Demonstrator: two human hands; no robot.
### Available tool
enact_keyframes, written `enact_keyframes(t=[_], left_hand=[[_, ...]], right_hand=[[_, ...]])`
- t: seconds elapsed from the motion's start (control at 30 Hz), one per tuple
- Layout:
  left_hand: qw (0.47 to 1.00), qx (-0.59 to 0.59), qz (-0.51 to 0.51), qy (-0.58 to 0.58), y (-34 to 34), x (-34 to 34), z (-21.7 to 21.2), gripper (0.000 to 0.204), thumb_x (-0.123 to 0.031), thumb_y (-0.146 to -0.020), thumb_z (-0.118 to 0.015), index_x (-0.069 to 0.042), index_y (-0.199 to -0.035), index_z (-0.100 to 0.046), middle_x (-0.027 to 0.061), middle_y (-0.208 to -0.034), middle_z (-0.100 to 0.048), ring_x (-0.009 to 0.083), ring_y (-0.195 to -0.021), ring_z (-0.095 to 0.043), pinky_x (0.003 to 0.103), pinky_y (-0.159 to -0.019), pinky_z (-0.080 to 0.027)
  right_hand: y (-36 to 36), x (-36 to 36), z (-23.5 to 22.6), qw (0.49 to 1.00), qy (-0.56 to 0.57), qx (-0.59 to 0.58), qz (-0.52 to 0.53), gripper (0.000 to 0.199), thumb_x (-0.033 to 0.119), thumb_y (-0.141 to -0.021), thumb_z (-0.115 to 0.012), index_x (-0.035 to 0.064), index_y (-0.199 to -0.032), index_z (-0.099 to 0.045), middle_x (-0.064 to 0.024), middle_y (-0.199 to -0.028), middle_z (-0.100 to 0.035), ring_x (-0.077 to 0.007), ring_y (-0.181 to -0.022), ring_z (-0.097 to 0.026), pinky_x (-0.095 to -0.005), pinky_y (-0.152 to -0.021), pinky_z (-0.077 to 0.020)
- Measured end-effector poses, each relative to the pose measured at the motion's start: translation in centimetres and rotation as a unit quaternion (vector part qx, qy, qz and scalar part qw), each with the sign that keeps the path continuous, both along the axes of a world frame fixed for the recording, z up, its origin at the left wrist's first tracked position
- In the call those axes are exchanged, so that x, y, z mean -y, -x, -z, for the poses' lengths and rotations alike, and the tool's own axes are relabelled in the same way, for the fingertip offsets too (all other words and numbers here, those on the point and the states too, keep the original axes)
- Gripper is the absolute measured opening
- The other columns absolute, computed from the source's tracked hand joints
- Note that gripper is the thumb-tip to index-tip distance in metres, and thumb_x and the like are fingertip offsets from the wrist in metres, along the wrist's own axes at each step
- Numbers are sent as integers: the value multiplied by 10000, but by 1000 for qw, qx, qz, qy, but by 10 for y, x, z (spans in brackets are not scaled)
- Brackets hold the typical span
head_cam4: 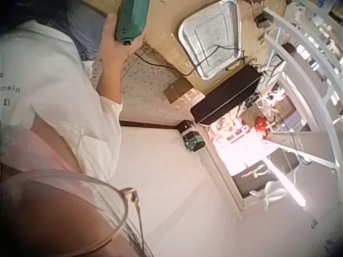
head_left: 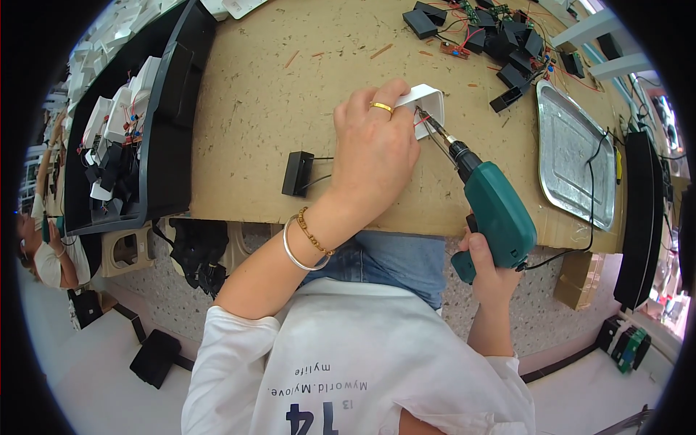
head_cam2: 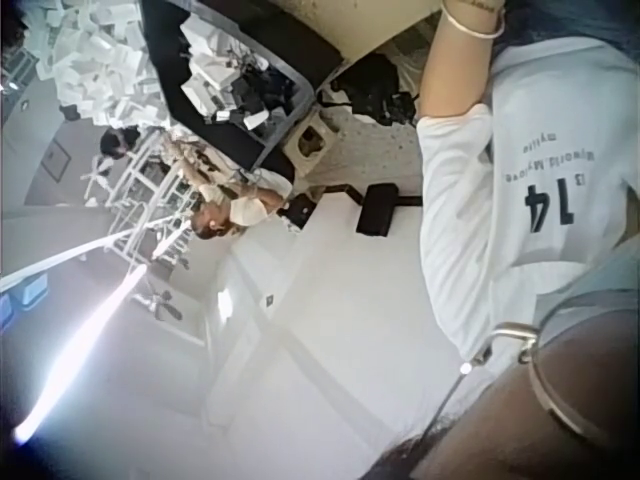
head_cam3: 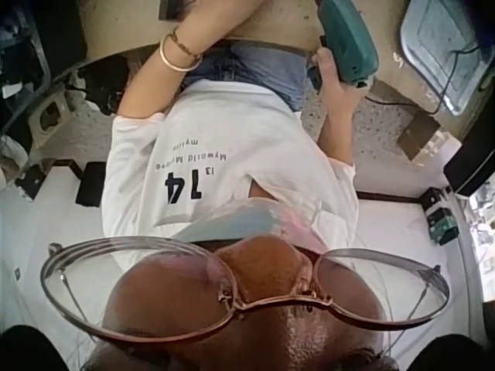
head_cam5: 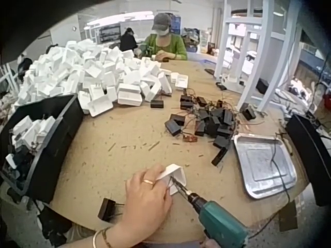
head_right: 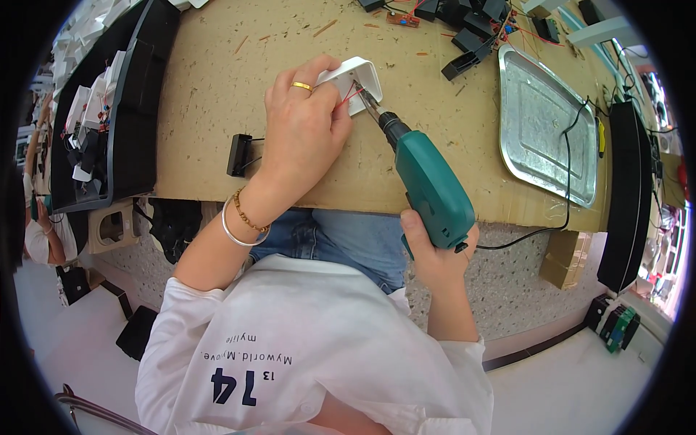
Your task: Soldering wires to electronic components inside small white plastic housings at a factory manual workstation.
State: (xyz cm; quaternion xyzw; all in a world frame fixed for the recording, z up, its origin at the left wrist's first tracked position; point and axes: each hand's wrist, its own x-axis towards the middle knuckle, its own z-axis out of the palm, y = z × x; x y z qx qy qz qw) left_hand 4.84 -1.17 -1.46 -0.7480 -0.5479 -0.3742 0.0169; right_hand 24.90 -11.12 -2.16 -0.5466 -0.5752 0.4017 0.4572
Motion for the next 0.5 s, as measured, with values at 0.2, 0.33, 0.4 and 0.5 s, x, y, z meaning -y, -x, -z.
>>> enact_keyframes(t=[0.2, 0.33, 0.4, 0.5], left_hand=[[1000, 4, 0, 0, 0, 0, 1, 82, -22, -697, -634, -3, -696, -554, 89, -1131, -557, 319, -957, -505, 424, -813, -403], [1000, 6, 0, -1, 0, 0, 1, 83, -22, -696, -634, -3, -692, -553, 88, -1126, -560, 319, -955, -507, 422, -811, -404], [1000, 6, -1, -2, 0, 0, 1, 83, -22, -696, -634, -3, -691, -553, 88, -1126, -560, 319, -955, -507, 422, -809, -404], [1000, 6, 0, -1, 0, 0, 0, 84, -22, -696, -634, -4, -689, -553, 89, -1126, -561, 318, -955, -507, 421, -808, -405]], right_hand=[[0, 1, -4, 1000, 19, 23, -1, 235, 101, -852, -607, -37, -1041, -581, -78, -856, -618, -110, -673, -584, -249, -611, -475], [-1, 0, -3, 999, 22, 22, -12, 222, 98, -854, -604, -36, -1029, -575, -80, -868, -616, -111, -667, -585, -252, -606, -476], [-1, 1, 0, 1000, 10, 1, -1, 270, 108, -851, -611, -45, -1068, -565, -90, -884, -619, -117, -665, -584, -256, -608, -477], [-1, 1, 0, 1000, -1, -14, 5, 338, 135, -847, -617, -53, -1119, -549, -104, -903, -620, -124, -666, -578, -262, -618, -476]])
